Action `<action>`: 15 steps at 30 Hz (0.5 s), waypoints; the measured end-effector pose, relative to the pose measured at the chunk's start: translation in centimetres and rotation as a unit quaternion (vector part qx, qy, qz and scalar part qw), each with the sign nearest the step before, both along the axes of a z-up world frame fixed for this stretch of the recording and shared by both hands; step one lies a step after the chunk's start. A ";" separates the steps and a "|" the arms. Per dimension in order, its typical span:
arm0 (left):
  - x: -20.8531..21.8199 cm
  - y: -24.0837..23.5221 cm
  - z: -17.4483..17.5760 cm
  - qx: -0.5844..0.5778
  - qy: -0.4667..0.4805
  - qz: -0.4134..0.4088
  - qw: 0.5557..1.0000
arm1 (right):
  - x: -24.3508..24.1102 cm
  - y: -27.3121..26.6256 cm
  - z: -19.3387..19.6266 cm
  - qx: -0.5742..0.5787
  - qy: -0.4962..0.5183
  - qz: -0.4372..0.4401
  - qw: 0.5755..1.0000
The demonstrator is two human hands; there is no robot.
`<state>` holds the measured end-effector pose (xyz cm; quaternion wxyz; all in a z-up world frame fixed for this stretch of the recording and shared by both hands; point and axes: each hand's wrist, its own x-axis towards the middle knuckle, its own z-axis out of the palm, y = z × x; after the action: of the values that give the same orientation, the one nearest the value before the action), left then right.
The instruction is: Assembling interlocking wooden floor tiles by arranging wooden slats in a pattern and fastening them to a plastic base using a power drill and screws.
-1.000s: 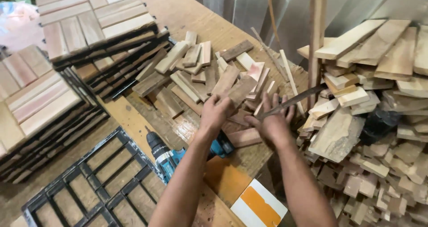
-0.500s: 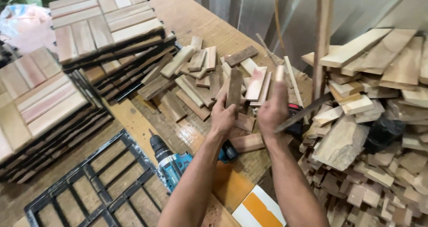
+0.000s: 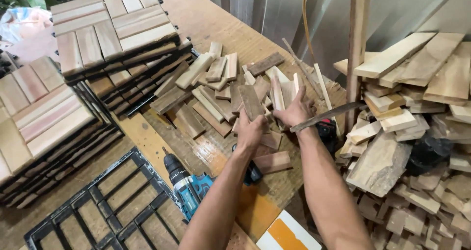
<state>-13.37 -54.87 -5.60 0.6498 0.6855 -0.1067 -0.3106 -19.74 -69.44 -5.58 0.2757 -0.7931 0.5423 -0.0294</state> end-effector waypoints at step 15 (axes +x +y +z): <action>-2.1 0.8 5.5 0.040 0.069 -0.124 0.989 | -4.3 5.2 0.8 -0.040 -0.226 0.044 0.972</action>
<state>-15.51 -54.06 -0.10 0.5842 0.6694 -0.1329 -0.4393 -24.03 -64.22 -4.80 0.3602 -0.7992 0.4294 -0.2171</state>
